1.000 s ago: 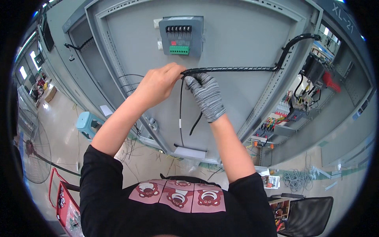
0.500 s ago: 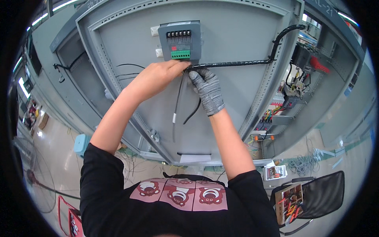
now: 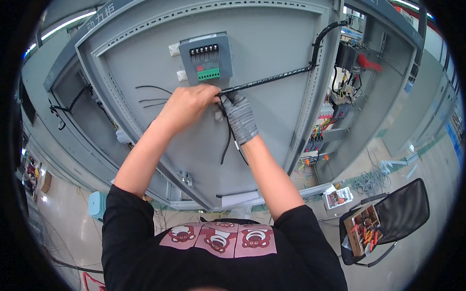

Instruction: The person works inside an open electrical cabinet, using a power drill to fasten components and organizing wires with zip ties. They handle multiple colored wires, connect them to terminals, and secure bundles to the cabinet interior.

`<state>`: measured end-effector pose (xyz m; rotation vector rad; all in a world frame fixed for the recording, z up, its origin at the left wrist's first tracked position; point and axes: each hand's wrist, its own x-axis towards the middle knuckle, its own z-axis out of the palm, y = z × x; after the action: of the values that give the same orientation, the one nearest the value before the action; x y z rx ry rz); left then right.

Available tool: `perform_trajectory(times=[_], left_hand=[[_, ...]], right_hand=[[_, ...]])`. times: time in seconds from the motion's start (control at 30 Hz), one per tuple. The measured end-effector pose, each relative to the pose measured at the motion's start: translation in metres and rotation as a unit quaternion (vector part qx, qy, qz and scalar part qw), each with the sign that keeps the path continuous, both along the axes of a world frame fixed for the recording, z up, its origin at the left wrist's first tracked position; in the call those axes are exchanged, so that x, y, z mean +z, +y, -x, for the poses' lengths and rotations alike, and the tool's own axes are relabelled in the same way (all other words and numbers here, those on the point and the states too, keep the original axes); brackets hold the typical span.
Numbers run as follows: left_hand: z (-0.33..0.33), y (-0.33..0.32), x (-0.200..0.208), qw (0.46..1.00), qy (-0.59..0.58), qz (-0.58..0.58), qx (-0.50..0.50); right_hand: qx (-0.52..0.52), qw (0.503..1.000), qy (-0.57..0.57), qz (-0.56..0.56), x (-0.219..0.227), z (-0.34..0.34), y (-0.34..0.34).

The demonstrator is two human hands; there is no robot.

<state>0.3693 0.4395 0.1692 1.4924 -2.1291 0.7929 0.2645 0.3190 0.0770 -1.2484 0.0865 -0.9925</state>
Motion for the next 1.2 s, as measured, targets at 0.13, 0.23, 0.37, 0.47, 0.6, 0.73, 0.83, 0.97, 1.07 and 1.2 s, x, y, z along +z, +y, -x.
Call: perform_trajectory(times=[0.13, 0.23, 0.37, 0.47, 0.6, 0.73, 0.83, 0.97, 1.07, 1.2], left_hand=[[0.001, 0.005, 0.000, 0.999, 0.018, -0.013, 0.027], [0.000, 0.008, -0.008, 0.999, 0.050, -0.005, 0.005], [0.001, 0.004, -0.021, 0.998, 0.055, -0.042, 0.009], [0.004, -0.012, -0.039, 0.996, 0.069, -0.025, -0.058], [0.018, -0.009, -0.064, 0.987, 0.129, -0.020, -0.096], [-0.001, -0.008, -0.096, 0.972, 0.179, -0.059, -0.142], [0.017, -0.015, -0.113, 0.970, 0.165, 0.032, -0.173], [0.089, 0.010, -0.115, 0.932, 0.233, 0.035, -0.274], [0.147, 0.025, -0.118, 0.893, 0.233, -0.014, -0.385], [0.239, 0.062, -0.122, 0.809, 0.248, -0.132, -0.516]], right_hand=[[-0.042, 0.998, 0.019, 0.034, 0.004, 0.005, 0.002], [-0.086, 0.993, 0.051, 0.071, 0.001, 0.018, 0.004], [-0.235, 0.967, 0.050, 0.083, -0.015, 0.050, 0.022], [-0.398, 0.914, 0.055, 0.058, -0.040, 0.097, 0.052], [-0.529, 0.813, 0.200, 0.140, -0.078, 0.140, 0.130], [-0.545, 0.796, 0.257, 0.062, -0.076, 0.195, 0.220], [-0.705, 0.654, 0.263, 0.079, -0.070, 0.245, 0.294], [-0.792, 0.560, 0.240, -0.023, -0.032, 0.310, 0.416], [-0.855, 0.326, 0.400, -0.045, -0.010, 0.357, 0.523], [-0.871, 0.035, 0.476, -0.118, 0.006, 0.435, 0.710]])
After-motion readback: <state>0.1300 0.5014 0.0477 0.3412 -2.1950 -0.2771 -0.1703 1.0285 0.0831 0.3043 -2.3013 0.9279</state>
